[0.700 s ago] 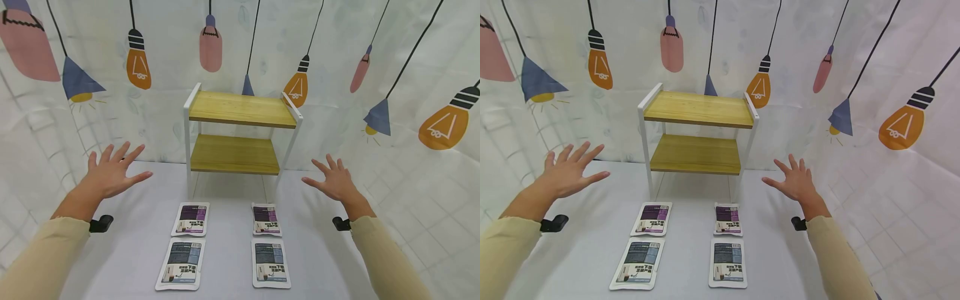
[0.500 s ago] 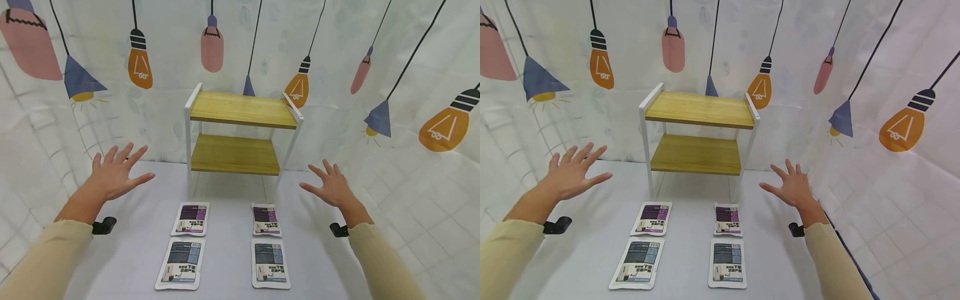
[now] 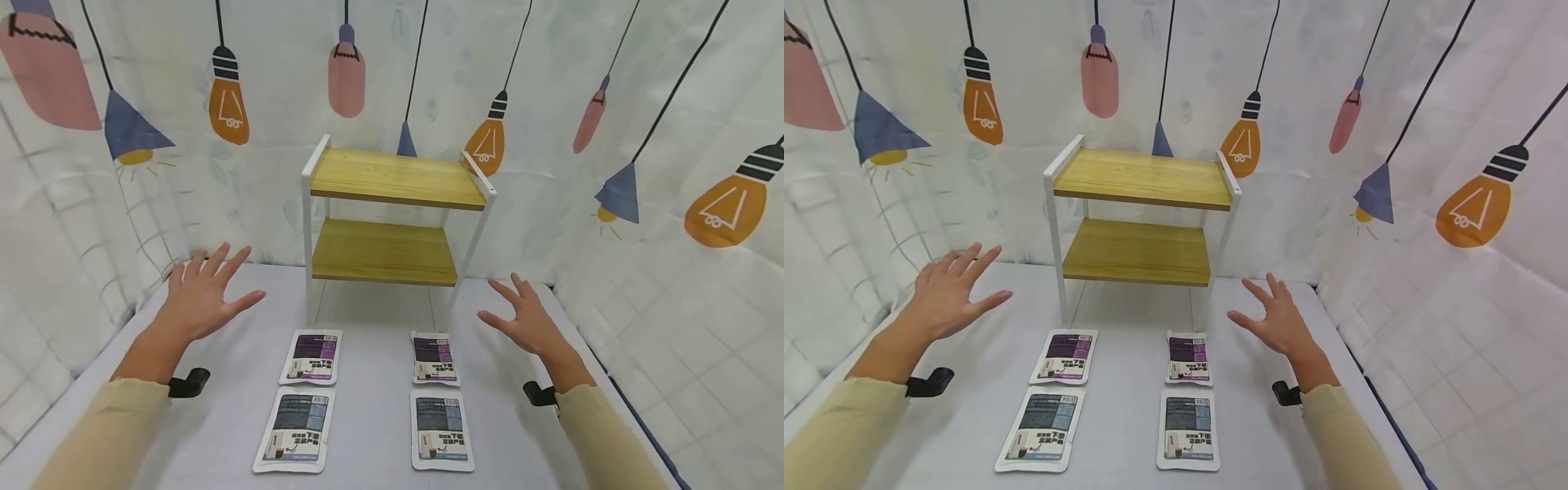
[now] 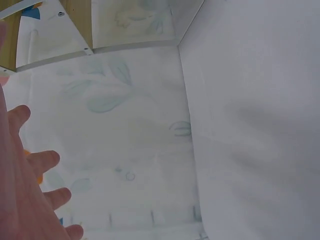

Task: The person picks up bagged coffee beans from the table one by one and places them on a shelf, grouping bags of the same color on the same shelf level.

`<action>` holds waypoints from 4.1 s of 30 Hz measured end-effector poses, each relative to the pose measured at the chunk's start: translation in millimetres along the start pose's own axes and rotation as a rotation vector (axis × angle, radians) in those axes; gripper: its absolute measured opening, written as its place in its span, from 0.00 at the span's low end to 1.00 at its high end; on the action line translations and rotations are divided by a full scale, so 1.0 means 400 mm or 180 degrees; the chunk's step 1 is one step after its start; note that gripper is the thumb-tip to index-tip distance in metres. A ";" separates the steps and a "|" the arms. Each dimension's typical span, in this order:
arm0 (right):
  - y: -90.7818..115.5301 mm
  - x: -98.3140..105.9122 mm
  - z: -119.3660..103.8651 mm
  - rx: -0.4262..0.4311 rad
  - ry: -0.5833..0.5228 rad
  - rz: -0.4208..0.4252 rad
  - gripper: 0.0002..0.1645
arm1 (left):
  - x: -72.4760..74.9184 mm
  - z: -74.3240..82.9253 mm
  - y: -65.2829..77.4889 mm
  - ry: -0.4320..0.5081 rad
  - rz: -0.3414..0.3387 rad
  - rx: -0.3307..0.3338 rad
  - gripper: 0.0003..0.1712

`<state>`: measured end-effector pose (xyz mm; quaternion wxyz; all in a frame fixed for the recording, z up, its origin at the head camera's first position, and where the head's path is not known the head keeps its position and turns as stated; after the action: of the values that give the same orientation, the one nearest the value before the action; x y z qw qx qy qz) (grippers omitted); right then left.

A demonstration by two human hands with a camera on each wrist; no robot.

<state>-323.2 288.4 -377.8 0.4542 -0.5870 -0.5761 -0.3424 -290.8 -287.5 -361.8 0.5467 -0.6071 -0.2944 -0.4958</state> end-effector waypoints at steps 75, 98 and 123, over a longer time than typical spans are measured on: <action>0.063 -0.274 -0.129 -0.1042 -0.1719 -0.0782 0.34 | -0.015 0.207 -0.159 0.3262 0.1248 -0.0058 0.27; 0.053 -0.281 -0.171 -0.0909 -0.1170 -0.0729 0.30 | -0.013 0.207 -0.178 0.3233 0.1460 0.0034 0.20; 0.045 -0.283 -0.158 -0.0852 -0.1167 -0.0653 0.30 | -0.014 0.203 -0.194 0.3303 0.1521 0.0072 0.17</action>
<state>-309.2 189.9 -462.9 0.2233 -0.6327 -0.6549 -0.3478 -339.9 -191.2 -330.7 0.7231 -0.3280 0.1528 -0.5884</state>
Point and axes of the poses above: each hand's wrist, its own y-axis away from the middle knuckle, its own x-axis out of the back of the hand, z = x × y, the point moved 4 cm from there along -y, towards the middle knuckle, and after that the axes turned 7 degrees about -x, right-handed, at the moved point
